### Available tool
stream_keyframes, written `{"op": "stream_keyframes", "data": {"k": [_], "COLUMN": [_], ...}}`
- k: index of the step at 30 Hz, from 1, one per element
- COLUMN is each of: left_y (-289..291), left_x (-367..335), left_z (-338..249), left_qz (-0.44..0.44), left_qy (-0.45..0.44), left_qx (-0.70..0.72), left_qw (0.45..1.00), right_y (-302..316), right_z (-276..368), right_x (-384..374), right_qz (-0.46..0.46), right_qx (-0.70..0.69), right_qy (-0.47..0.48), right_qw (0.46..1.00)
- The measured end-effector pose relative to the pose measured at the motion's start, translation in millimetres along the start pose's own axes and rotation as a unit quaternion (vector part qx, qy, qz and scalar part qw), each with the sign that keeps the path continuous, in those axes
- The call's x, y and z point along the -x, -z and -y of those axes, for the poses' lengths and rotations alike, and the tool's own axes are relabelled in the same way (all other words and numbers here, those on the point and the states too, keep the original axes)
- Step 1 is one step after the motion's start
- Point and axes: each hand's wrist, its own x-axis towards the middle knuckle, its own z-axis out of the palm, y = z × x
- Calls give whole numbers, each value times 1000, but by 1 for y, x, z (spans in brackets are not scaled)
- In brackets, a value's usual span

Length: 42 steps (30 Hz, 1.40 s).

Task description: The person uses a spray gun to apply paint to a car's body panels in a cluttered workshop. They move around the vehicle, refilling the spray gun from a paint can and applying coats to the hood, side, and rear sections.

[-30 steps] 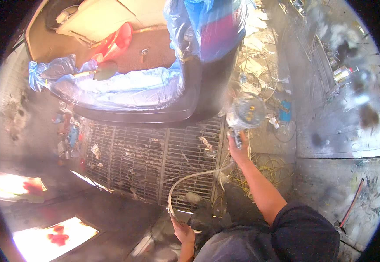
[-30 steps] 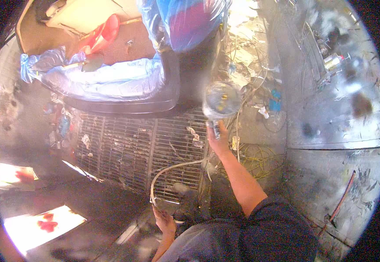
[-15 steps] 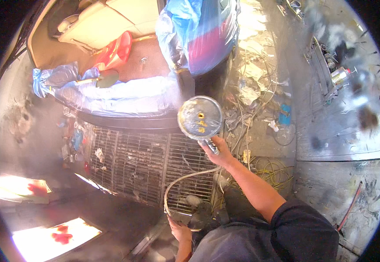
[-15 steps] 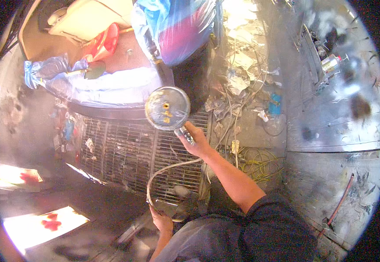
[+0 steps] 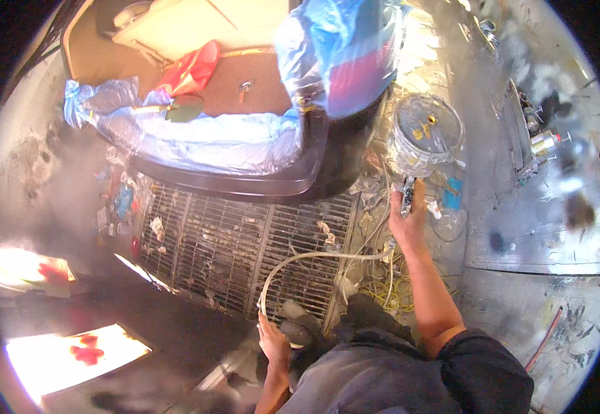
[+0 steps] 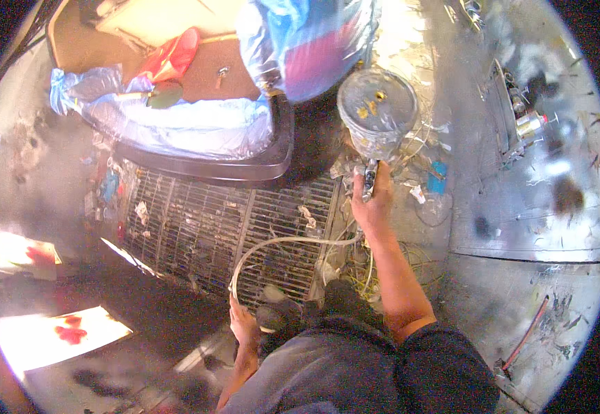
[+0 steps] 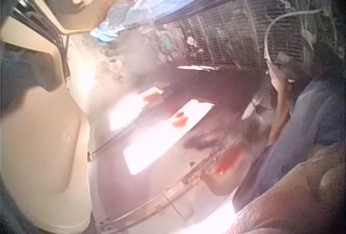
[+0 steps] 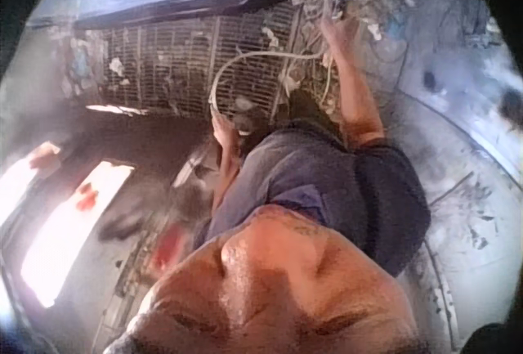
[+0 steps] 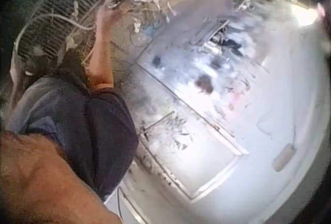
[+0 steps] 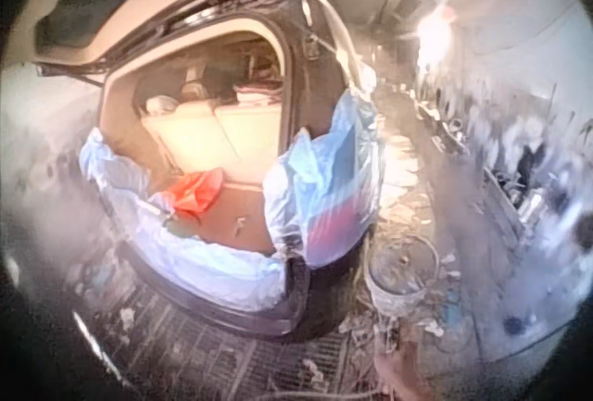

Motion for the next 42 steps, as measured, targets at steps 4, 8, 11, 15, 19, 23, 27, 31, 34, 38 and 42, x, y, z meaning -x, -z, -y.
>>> {"op": "stream_keyframes", "data": {"k": [4, 8, 11, 15, 19, 23, 27, 31, 34, 38, 42], "left_y": [4, 9, 22, 59, 82, 140, 222, 292, 353, 437, 483], "left_x": [-28, -53, -87, -117, -148, -187, -239, -282, -314, -347, -381], "left_z": [16, 43, 80, 113, 171, 196, 221, 263, 252, 271, 310], "left_qz": [100, 160, 214, 113, 63, -85, -129, -208, -221, -279, -315], "left_qy": [-13, 41, 118, -64, 67, 131, 152, 106, 51, -13, -65], "left_qx": [24, 191, 308, 227, 275, 384, 316, 322, 370, 183, 192], "left_qw": [995, 968, 919, 965, 957, 910, 928, 917, 901, 943, 927], "right_y": [-5, -69, -138, -223, -311, -399, -456, -465, -463, -452, -490], "right_z": [84, 117, 104, 61, 54, 71, 124, 210, 198, 224, 254], "right_x": [-5, 9, 26, 56, 98, 144, 172, 186, 193, 206, 218], "right_qz": [83, 210, 236, 260, 261, 298, 419, 429, 339, 281, 204], "right_qx": [109, 212, 278, 288, 248, 115, -168, -258, -325, -357, -360], "right_qy": [116, 83, 80, 39, -15, -60, -291, -231, -287, -364, -381], "right_qw": [984, 951, 928, 921, 933, 946, 843, 834, 835, 813, 827]}}
